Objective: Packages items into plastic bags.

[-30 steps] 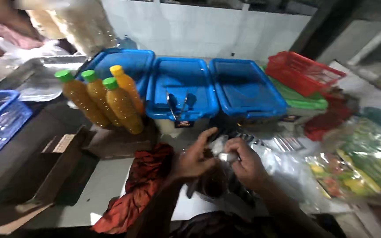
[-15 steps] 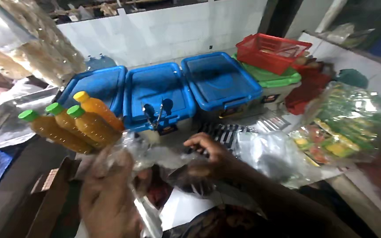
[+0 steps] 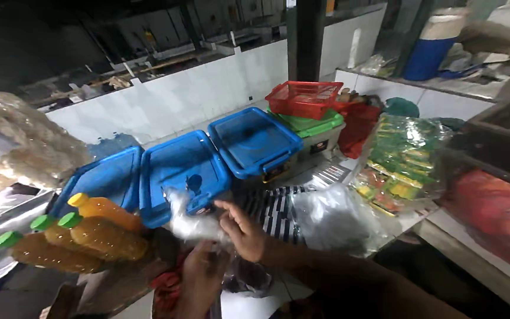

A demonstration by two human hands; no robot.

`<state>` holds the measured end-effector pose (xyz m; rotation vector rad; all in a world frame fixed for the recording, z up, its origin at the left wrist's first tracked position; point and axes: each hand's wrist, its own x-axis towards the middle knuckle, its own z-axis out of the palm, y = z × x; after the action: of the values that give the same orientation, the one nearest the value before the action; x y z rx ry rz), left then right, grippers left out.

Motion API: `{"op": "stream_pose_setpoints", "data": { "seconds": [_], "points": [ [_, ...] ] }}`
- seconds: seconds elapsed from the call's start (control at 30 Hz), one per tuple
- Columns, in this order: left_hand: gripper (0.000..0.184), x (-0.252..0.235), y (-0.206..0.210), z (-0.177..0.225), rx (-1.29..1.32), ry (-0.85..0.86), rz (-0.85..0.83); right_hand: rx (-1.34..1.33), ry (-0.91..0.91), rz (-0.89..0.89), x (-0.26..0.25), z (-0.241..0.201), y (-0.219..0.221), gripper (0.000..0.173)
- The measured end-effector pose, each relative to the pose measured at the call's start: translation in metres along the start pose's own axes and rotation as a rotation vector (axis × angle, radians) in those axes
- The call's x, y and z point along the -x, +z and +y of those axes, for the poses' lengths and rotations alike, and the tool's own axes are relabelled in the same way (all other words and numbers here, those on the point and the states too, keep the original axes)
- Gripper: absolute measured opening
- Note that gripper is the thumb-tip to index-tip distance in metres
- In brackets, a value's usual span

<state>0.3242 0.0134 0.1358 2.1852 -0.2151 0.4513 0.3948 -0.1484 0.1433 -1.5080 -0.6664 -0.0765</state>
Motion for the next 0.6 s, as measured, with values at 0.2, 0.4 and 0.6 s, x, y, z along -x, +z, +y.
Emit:
{"op": "stream_pose_setpoints", "data": {
  "seconds": [0.2, 0.4, 0.6],
  "points": [
    [0.025, -0.002, 0.002, -0.007, -0.212, 0.002, 0.114, 0.241, -0.15, -0.099, 0.007, 0.016, -0.01, 0.069],
    [0.029, -0.005, -0.01, -0.02, -0.229, -0.172, 0.164, 0.286, 0.093, 0.104, 0.006, 0.042, -0.048, 0.027],
    [0.03, -0.009, -0.022, -0.033, -0.271, -0.114, 0.149, 0.479, 0.136, 0.011, 0.012, 0.071, -0.065, 0.038]
  ]
}}
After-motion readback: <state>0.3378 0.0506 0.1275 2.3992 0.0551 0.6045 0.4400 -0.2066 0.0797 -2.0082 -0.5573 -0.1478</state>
